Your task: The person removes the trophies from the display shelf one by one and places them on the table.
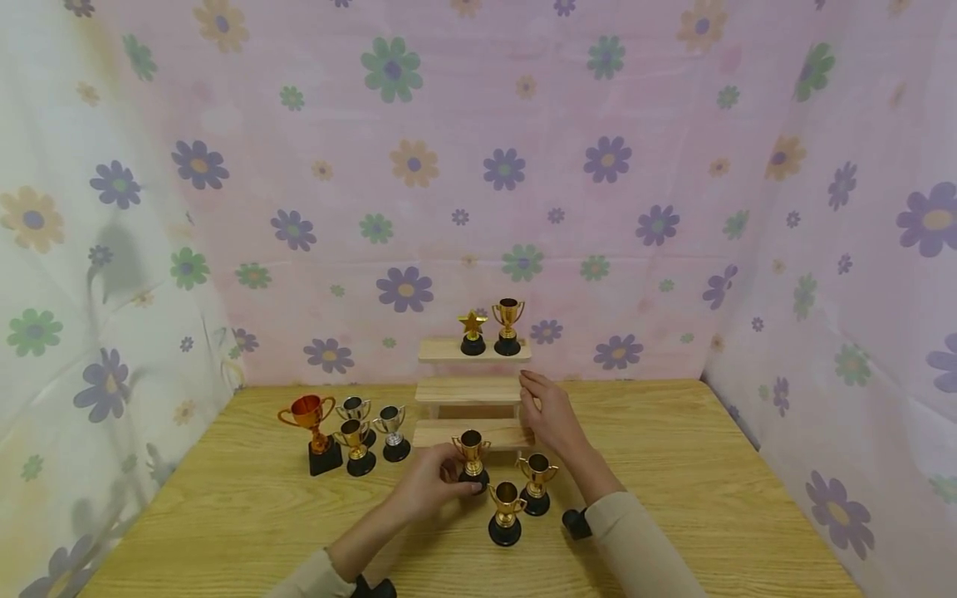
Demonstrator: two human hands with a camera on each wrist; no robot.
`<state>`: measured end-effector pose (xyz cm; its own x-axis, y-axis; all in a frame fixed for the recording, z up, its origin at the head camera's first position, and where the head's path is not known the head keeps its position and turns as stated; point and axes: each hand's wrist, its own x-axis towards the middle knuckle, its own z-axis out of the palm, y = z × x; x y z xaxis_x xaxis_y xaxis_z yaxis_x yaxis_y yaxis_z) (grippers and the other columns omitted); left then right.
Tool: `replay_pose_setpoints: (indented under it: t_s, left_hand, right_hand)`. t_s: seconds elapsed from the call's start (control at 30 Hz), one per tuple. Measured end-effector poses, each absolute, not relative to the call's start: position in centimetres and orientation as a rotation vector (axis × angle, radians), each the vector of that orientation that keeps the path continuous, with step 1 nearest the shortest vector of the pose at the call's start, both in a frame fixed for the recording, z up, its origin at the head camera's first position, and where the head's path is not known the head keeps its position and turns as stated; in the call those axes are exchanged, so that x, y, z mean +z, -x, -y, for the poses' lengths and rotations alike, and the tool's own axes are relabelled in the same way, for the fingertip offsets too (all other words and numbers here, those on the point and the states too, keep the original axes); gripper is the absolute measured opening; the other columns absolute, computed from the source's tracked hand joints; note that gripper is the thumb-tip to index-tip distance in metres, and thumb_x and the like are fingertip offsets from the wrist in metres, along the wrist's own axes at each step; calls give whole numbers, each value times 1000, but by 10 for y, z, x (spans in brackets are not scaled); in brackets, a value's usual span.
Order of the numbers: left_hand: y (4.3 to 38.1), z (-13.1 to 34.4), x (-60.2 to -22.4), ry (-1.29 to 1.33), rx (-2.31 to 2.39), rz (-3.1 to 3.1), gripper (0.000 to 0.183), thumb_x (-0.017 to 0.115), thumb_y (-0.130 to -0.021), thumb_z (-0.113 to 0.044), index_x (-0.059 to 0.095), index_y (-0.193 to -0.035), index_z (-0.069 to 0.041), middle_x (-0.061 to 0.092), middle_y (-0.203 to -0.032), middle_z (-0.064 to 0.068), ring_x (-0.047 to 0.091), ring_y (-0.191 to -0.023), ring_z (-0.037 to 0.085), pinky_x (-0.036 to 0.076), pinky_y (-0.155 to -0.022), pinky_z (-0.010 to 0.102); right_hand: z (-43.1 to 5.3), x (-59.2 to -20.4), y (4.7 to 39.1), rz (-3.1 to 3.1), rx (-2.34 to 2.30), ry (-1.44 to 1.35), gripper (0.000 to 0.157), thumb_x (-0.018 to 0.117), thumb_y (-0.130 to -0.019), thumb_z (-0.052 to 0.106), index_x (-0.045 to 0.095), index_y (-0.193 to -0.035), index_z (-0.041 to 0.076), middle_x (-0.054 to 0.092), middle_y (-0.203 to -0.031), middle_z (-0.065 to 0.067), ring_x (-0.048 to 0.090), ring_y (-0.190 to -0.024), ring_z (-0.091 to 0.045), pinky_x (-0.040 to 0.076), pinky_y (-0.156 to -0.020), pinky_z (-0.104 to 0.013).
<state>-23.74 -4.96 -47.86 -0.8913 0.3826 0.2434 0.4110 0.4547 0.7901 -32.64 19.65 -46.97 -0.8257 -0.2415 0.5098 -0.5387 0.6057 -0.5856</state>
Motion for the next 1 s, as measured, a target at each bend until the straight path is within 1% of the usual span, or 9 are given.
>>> replay_pose_setpoints:
  t_s: [0.2,0.33,0.53,0.8,1.0]
  left_hand:
    - [239,45,-486,761,-1495,2659,25,91,-77,-11,73,-93,-4,67,-82,4,59,-71,13,49,-63,23]
    - [243,42,-490,794,-1480,2669,24,92,-76,-12,74,-88,-5,68,-80,1,59,-68,8,50,-62,22]
    - [249,38,-494,836,-1402,2712,20,92,-76,-14,75,-85,-8,69,-81,-2,58,-67,5,49,-61,21]
    - [252,31,-499,839,-1370,2748,21,93,-75,-14,77,-88,-9,73,-86,-2,62,-71,4,51,-64,20]
    - [253,29,-499,846,-1386,2757,22,93,-74,-12,78,-91,-9,73,-83,-4,58,-64,2,47,-57,20]
  right_hand:
    - [-196,-469,325,2429,1094,-632,35,53,-106,9,60,-136,-10,56,-144,-24,54,-132,-42,46,-104,-56]
    - [-196,-468,324,2430,1106,-631,35,53,-107,9,60,-136,-9,56,-145,-23,53,-133,-42,47,-104,-56]
    - [-196,-468,325,2460,1094,-618,37,51,-108,12,59,-138,-6,55,-146,-23,53,-134,-41,46,-105,-55]
    - [-197,-467,325,2464,1109,-620,36,52,-107,11,59,-138,-7,55,-146,-23,52,-135,-40,47,-104,-55]
    - [-197,-468,325,2463,1096,-629,37,51,-108,12,59,-139,-7,54,-146,-24,54,-133,-40,49,-102,-54]
